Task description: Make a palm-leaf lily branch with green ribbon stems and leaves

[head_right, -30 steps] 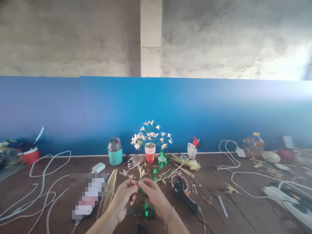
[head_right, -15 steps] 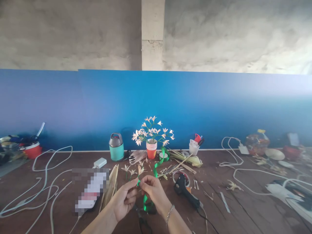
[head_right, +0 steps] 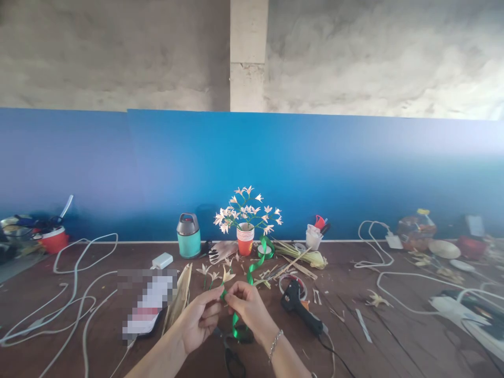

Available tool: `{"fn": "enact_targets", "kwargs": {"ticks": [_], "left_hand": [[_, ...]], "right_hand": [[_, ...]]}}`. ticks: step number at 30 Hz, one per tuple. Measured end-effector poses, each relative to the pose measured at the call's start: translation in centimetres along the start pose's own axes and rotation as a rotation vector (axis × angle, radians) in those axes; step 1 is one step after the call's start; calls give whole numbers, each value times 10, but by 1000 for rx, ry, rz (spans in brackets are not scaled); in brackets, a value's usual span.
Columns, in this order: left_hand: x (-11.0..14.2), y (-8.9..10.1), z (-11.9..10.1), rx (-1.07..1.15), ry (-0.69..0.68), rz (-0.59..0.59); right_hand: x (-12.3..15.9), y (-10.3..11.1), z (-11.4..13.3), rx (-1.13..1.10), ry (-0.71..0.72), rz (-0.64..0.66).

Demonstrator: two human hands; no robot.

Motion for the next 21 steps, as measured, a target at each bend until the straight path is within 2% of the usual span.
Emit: {"fn": "enact_targets", "kwargs": {"ticks": [7, 12, 21], "left_hand": [[-7, 4, -5, 19, -70, 5], [-5, 6, -10, -4, -112, -33], [-3, 5, -19, -62, -215, -51]], "right_hand": [[-2, 1, -3, 12, -8, -32], [-3, -1, -2, -22, -2, -20], [-3, -2, -11, -20, -61, -8]]}}
Point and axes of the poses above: each hand's wrist, its own x-axis away from the middle knuckle, its own y-axis out of the back of the hand, z = x × y, the point moved 8 cm from there along -x, towards the middle knuckle, and after that the axes turned 15 degrees about -z, right-handed, at the moved point
